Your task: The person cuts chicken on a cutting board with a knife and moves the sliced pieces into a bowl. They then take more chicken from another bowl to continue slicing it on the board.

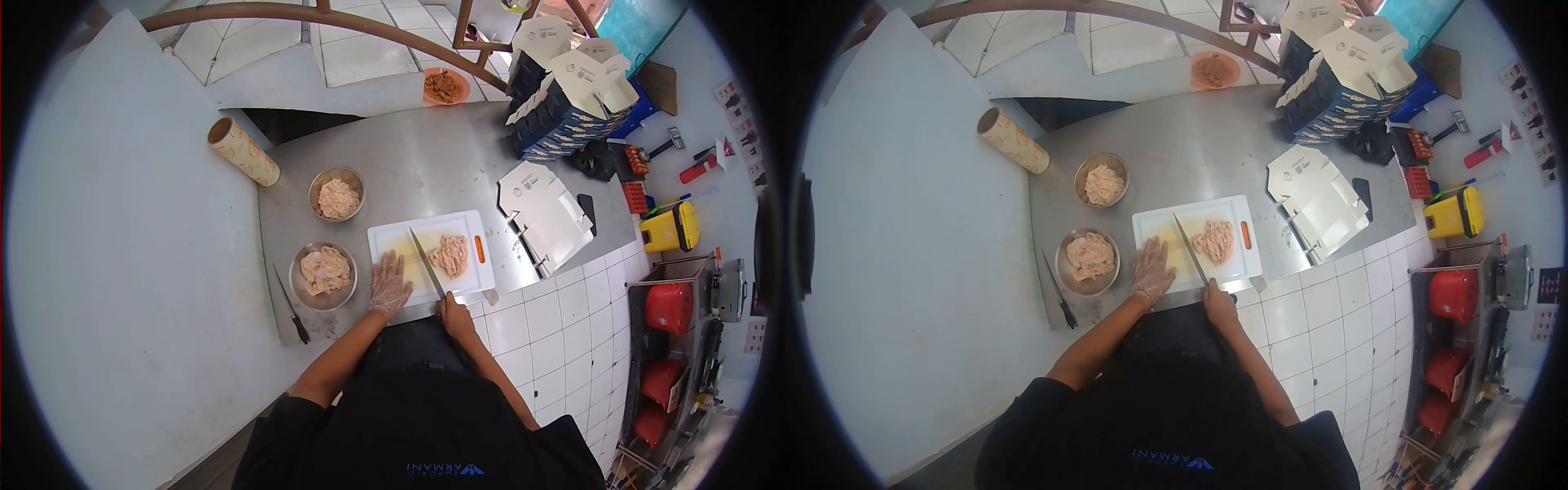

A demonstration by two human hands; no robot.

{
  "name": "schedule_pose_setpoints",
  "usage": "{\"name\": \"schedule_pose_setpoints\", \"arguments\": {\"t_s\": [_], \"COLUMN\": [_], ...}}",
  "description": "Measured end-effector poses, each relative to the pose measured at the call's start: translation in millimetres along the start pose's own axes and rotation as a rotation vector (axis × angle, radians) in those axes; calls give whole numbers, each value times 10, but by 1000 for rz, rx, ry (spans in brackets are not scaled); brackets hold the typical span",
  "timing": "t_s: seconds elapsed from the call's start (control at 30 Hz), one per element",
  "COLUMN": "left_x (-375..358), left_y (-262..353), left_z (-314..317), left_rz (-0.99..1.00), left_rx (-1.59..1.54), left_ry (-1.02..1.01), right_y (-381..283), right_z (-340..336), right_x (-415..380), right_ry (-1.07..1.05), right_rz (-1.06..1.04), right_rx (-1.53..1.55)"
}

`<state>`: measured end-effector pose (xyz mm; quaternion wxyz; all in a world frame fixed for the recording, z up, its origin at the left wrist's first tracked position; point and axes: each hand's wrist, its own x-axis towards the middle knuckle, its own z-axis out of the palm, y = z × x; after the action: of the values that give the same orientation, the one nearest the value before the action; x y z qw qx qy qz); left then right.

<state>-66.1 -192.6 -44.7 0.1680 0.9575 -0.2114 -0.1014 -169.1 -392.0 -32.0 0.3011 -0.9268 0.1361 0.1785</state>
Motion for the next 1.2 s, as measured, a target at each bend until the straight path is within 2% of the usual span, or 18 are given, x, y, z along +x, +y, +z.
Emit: {"name": "schedule_pose_setpoints", "arguments": {"t_s": [0.03, 0.13, 0.33, 0.43, 0.53, 0.63, 0.77, 1.13, 1.2], "left_x": [43, 21, -34, -52, 29, 83, 236, 481, 478], "left_y": [17, -95, -155, -75, -134, -221, -348, -403, -404], "left_z": [31, -30, -185, -191, -207, -117, -1, 147, 146], "left_rz": [-18, 129, 4, 15, 47, 108, 133, 264, 228], "left_rx": [7, 90, 72, 102, -221, -217, -204, -169, -204], "left_ry": [5, -36, -89, 69, -45, 135, 98, 152, 134], "right_y": [-13, 38, -50, -108, -176, -199, -224, -245, -333], "right_z": [-12, 5, -20, -42, 92, 171, 145, 242, 262], "right_x": [-8, -6, -25, -90, -65, -73, -76, 81, 224], "right_ry": [-8, 16, 42, 54, 17, -3, -57, -73, -57], "right_rz": [12, 4, -30, -82, -126, -131, -85, -69, -77], "right_rx": [2, 7, -30, 8, -2, 9, -45, 74, 105]}}
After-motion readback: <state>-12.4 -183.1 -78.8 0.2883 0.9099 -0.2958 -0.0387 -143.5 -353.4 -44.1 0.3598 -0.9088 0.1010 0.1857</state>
